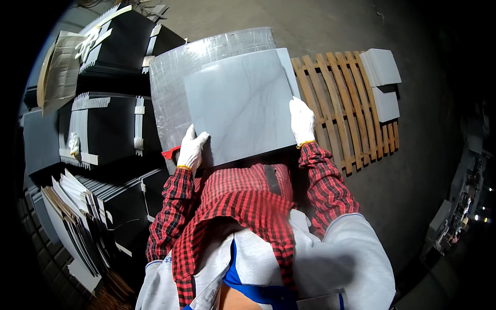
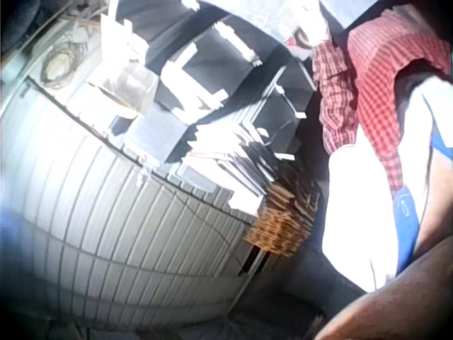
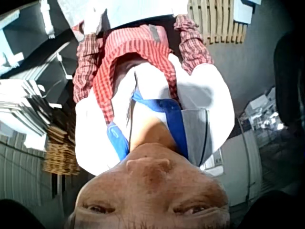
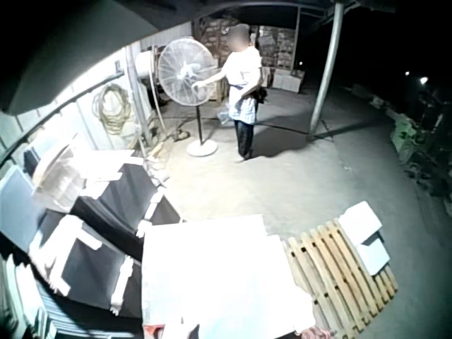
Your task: The person wraps flat gray panels with protective plastic film and secures them with red tape. They handle the panels one at a time, aligning the film and smoothing it before taping the edges. The wrapped panels are then stacked on a wooden pallet.
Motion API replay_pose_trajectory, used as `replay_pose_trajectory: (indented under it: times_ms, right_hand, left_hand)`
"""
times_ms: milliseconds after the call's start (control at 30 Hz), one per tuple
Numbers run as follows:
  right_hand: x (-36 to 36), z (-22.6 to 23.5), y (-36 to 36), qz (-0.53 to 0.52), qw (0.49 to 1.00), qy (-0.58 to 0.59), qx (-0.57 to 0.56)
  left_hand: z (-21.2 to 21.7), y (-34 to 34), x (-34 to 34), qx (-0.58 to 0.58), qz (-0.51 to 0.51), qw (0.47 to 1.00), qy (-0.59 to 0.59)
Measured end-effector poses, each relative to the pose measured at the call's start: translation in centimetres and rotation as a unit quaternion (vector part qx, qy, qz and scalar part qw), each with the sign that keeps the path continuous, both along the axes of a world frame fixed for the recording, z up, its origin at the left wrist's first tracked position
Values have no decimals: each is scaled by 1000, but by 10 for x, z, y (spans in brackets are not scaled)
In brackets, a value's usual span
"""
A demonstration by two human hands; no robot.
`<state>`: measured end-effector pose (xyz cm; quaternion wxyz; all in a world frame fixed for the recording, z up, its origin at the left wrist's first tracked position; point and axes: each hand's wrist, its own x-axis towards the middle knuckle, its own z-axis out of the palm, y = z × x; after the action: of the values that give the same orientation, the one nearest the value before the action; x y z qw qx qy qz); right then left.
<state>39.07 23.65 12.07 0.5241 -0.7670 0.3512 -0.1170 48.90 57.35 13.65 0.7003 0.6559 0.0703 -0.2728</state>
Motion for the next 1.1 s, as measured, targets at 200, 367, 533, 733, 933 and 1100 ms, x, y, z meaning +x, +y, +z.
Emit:
replay_pose_trajectory:
  times_ms: [200,367,533,733,933,1100]
  right_hand:
    - [-10,-22,-17,-20,1000,22,-4]
    - [-6,-40,-34,-8,999,-5,-33]
    - [6,-45,-41,-11,999,8,-50]
    - [10,-42,-41,-9,998,48,-24]
    - [7,-52,-43,3,996,75,-55]
    - [13,-34,-35,17,991,101,-81]
  left_hand:
    - [-14,-23,4,68,-50,996,28]
    - [-30,-34,18,120,-61,990,-30]
    - [-31,-45,35,261,-116,956,-72]
    - [-6,-44,32,385,-196,897,-90]
    - [38,-32,5,473,-275,833,-77]
    - [32,-42,-19,496,-334,800,-50]
